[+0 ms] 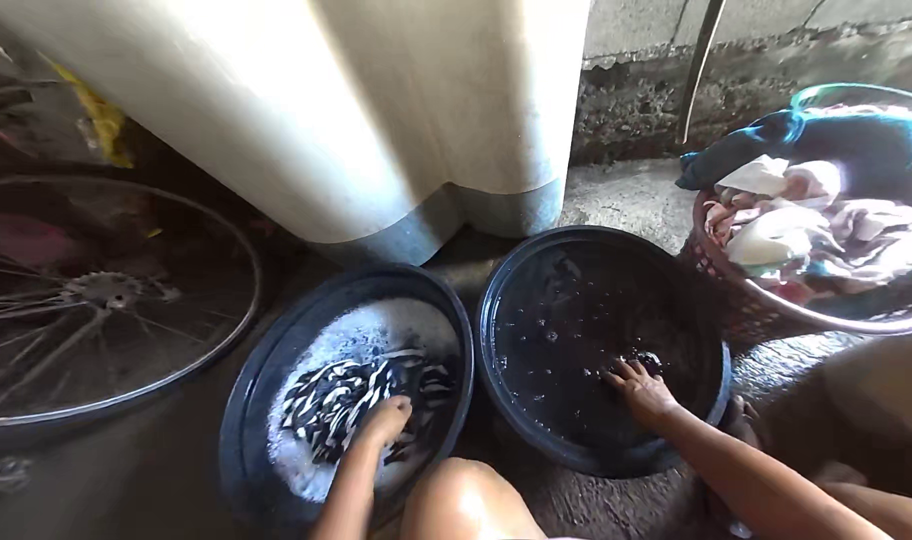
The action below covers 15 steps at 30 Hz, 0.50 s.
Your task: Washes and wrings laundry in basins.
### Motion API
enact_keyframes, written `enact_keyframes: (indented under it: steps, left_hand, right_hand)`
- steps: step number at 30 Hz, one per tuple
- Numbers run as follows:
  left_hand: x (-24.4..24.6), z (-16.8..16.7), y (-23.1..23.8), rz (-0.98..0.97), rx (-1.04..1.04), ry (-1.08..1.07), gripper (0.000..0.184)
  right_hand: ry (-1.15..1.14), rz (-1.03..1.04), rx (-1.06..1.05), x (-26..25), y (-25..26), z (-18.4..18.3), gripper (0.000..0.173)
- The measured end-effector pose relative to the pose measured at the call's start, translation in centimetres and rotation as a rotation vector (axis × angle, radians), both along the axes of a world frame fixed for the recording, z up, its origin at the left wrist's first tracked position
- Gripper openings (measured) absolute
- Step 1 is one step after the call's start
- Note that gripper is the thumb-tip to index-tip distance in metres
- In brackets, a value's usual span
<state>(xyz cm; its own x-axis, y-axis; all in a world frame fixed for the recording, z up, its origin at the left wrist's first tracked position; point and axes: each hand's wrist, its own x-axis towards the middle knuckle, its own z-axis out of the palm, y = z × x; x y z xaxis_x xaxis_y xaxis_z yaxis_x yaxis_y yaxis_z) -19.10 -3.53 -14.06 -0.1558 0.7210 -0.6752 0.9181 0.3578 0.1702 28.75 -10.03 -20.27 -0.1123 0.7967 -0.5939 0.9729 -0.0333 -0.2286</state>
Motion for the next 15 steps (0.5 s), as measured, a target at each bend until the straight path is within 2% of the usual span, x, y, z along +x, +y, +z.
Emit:
enact_keyframes:
  steps: [2, 3, 6, 8, 9, 11, 15]
  left_hand:
    - [3.2, 5.6, 0.8, 0.038, 0.193, -0.186, 0.041]
    - [5.2, 8.5, 1.0, 0.005, 0.276, -0.248, 0.042]
    - [11.4, 15.3, 0.9, -0.215, 0.519, -0.396, 0.042]
    - [15.5, 17.6, 0.1, -0.384, 0.64, -0.477, 0.041]
    - [17.6, 18.3, -0.5, -0.465, 0.651, -0.517, 0.04]
    - [21.1, 18.7, -1.5, -0.588, 0.539, -0.577, 0.042]
    - [25.3, 14.7, -2.3, -0.711, 0.198, -0.545, 0.048]
  right_hand:
    - [-0.006, -0.056, -0.067, -1.1, 0.9, -0.9, 0.072]
    - [-0.005, -0.077, -0.089, -1.4, 1.0, -1.4, 0.065]
    - [-0.034, -0.041, -0.154, -1.6, 0.3, -2.0, 0.042]
    - [-0.013, 0.005, -0.194, -1.3, -0.1, -2.4, 0.04]
    - [0.027, 0.023, -0.209, -1.0, -0.3, -2.4, 0.04]
    - [0.155, 0.02, -0.221, -0.7, -0.7, -1.7, 0.04]
    - [0.395, -0.111, -0.165, -1.4, -2.3, 1.6, 0.042]
